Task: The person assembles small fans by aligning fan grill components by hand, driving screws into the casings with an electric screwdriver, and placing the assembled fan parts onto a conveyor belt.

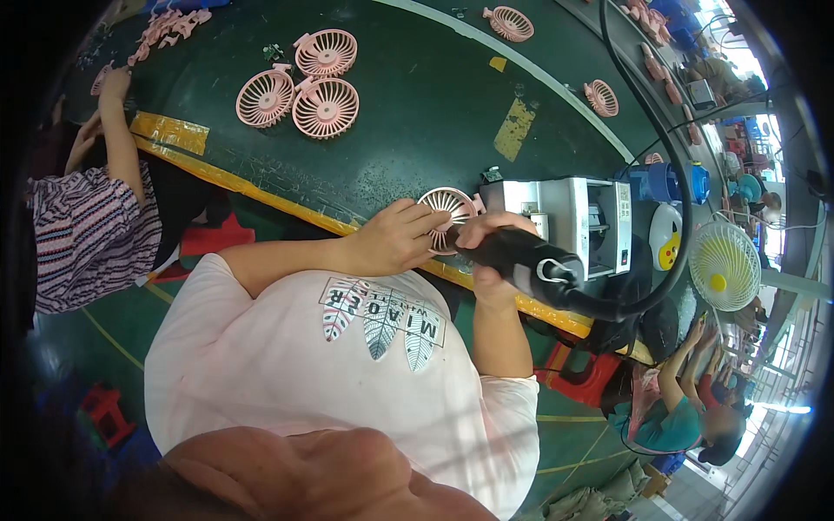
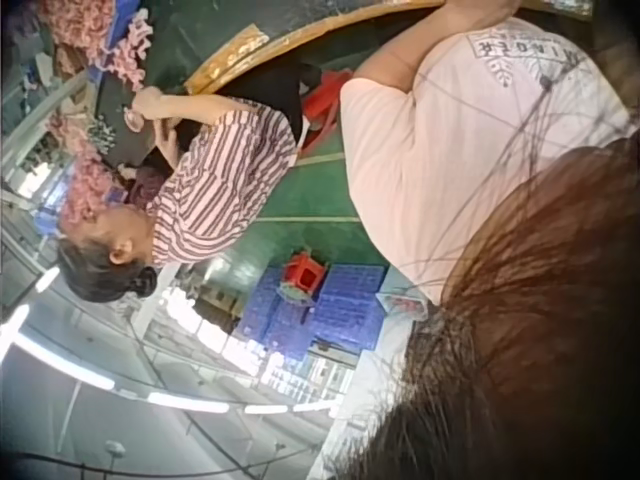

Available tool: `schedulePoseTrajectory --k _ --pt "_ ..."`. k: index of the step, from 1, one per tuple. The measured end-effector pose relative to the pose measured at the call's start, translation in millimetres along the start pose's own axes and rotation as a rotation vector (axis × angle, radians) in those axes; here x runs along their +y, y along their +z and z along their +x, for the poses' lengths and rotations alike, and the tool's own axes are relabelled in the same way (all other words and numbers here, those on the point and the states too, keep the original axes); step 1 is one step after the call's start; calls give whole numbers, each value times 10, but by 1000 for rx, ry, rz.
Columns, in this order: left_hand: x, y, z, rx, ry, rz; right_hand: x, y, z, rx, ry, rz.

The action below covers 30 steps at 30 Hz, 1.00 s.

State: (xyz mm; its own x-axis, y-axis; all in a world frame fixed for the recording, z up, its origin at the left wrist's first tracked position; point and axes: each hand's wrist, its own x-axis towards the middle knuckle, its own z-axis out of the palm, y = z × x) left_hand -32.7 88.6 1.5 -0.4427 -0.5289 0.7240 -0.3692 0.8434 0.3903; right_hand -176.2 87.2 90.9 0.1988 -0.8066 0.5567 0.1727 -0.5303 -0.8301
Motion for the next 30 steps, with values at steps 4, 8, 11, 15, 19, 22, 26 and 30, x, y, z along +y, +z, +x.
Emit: schedulePoseTrajectory --k 4,8,11,15,19,22,26,30 --pt "-6 -17 -26 1 24 21 -323 -221 91 119 -65 -99" --pt "-5 -40 -60 4 -6 0 -528 -370 259 218 -267 -130" --pt "-36 -68 -47 -2 14 -40 -518 -337 319 222 -136 -139" --pt "-39 -109 -30 -64 78 -126 -467 -274 379 272 -99 -46" --pt "-59 -41 -23 38 127 -62 -236 -147 303 230 -91 -7" --pt "-83 -9 -38 7 172 -13 -119 -32 278 168 -74 15" --pt "-70 -20 -29 22 163 15 -18 44 263 137 5 75" --pt "-80 -41 -4 17 175 -1 38 64 276 115 54 123"
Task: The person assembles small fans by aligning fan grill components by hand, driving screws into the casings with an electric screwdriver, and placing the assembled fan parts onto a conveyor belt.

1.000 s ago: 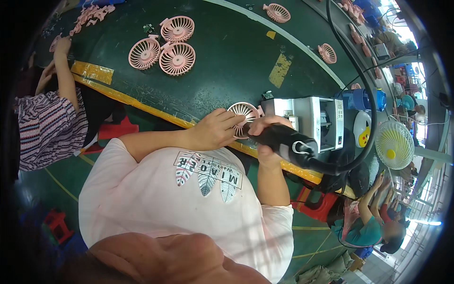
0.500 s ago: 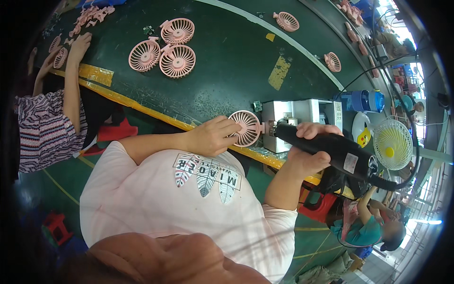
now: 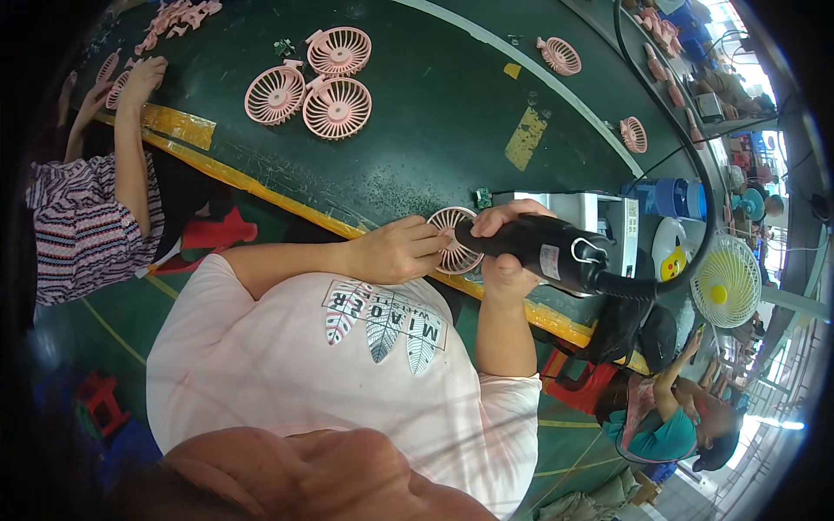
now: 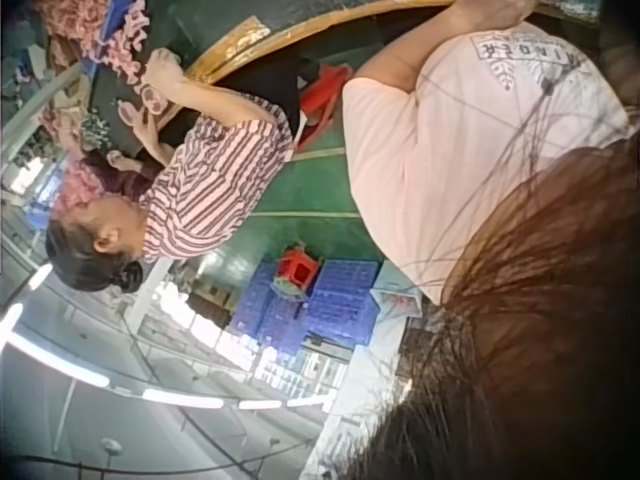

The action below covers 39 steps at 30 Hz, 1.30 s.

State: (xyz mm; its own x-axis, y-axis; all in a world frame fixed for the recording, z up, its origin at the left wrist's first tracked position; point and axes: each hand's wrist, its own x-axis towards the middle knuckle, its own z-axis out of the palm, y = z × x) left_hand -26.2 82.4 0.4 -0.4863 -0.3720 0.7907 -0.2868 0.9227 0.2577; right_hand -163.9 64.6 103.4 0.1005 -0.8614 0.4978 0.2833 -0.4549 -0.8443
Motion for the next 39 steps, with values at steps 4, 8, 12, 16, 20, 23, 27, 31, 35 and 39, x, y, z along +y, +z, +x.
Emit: schedulePoseTrajectory --k 4,8,12,16,20,23,27,31,35,39 --pt "6 45 -22 -7 -1 3 21 30 17 -26 97 -98" --pt "-2 54 1 28 -10 9 71 8 -6 -59 104 -80" --pt "-15 28 -11 39 32 23 44 -79 -52 -93 61 -13" --pt "-119 -120 -9 -232 -60 30 -164 -179 -18 0 -97 -25" --pt "-651 -508 310 167 -549 458 -397 -221 -19 52 -229 -219" --pt "-664 -760 254 238 -750 637 -507 -318 -42 95 -324 -276" --pt "-543 -474 -141 80 -766 692 -624 -514 -6 76 -427 -229" --pt "-261 -140 -73 100 -404 266 -636 -488 -7 78 -375 -236" --pt "-48 59 49 16 -207 28 -608 -397 51 110 -235 -135" --pt "14 40 126 -21 -192 -27 -438 -350 13 119 -205 -82"
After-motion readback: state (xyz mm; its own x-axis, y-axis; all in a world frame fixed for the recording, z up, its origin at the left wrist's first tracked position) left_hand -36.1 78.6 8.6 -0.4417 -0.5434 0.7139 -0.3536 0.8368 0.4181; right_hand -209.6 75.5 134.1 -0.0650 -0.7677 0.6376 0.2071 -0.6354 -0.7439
